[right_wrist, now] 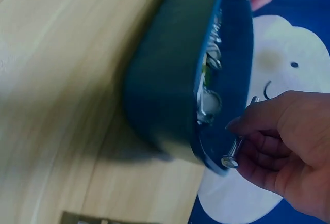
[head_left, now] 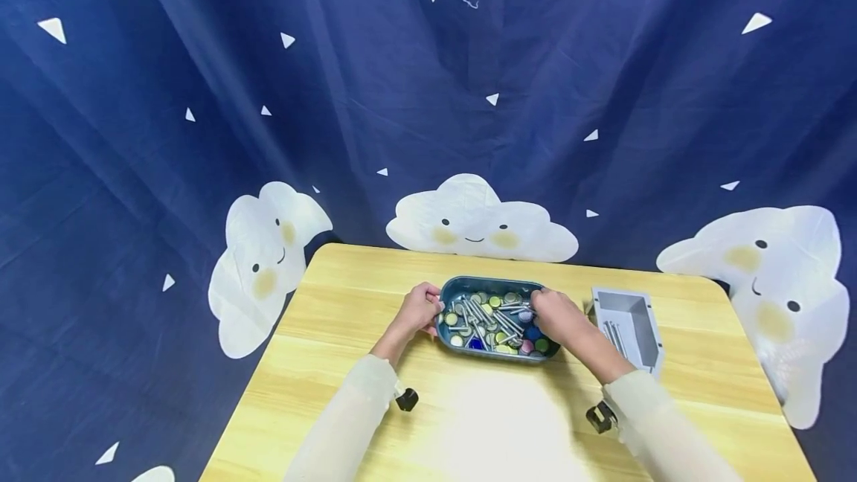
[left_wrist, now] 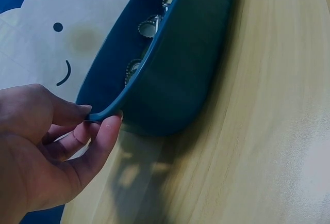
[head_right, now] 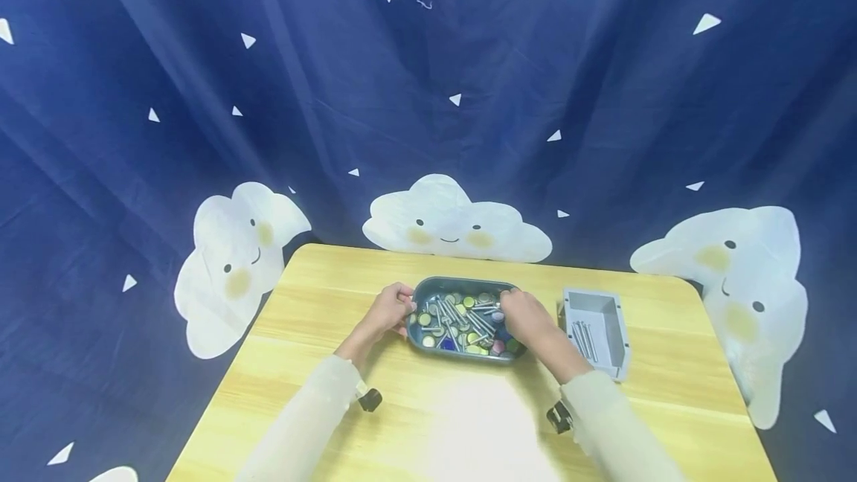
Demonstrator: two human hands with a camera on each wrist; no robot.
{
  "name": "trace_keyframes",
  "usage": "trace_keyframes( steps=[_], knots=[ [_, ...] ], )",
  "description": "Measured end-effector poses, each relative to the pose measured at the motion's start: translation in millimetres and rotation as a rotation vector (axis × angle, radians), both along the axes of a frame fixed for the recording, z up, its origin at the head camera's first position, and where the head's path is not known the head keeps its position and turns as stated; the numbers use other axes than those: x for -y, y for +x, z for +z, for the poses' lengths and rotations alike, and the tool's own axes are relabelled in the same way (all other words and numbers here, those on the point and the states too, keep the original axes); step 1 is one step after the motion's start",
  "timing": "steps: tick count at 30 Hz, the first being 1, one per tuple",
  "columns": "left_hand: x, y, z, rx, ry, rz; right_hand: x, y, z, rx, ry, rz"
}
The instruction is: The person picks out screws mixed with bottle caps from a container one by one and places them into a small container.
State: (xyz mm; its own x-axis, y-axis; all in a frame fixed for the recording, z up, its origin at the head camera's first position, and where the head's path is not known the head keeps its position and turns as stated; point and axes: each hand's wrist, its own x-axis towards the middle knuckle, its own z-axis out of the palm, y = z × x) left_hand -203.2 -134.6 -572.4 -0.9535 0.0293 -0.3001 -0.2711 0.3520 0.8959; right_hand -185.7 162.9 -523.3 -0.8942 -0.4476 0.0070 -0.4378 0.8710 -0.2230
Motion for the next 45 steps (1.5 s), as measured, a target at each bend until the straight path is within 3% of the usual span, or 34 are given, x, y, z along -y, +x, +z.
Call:
trace_keyframes(
  steps=[6, 13, 20, 29, 35, 40, 45],
  knots=[
    [-0.6, -1.3, 1.3, 0.001, -0.013, -0.003, -18.3, -1.5, 11.3, 0.013, -0.054, -0.048],
    [-1.2, 0.2, 3.0, 0.003, -0.02, -0.016, -42.6, 0.7, 27.8, -0.078, -0.148, -0.111],
    [0.5, -0.3, 2.7, -0.01, -0.018, -0.014, -67.6, 0.2, 33.9, -0.092, -0.193, -0.212],
    [-0.1, -0.3, 0.5, 0.006, -0.018, -0.014, -98.0, 5.3, 8.9, -0.135, -0.223, -0.34],
    [0.4, 0.6, 1.9, 0.008, -0.028, -0.013, -114.9, 6.6, -10.2, -0.038, -0.19, -0.459],
    [0.1, 1.6, 3.6, 0.006, -0.027, -0.014, -124.9, 7.9, -25.8, 0.009, -0.147, -0.485],
    [-0.8, 2.1, 3.6, -0.009, -0.02, -0.017, -126.1, 10.5, -38.1, -0.014, -0.108, -0.457]
  ],
)
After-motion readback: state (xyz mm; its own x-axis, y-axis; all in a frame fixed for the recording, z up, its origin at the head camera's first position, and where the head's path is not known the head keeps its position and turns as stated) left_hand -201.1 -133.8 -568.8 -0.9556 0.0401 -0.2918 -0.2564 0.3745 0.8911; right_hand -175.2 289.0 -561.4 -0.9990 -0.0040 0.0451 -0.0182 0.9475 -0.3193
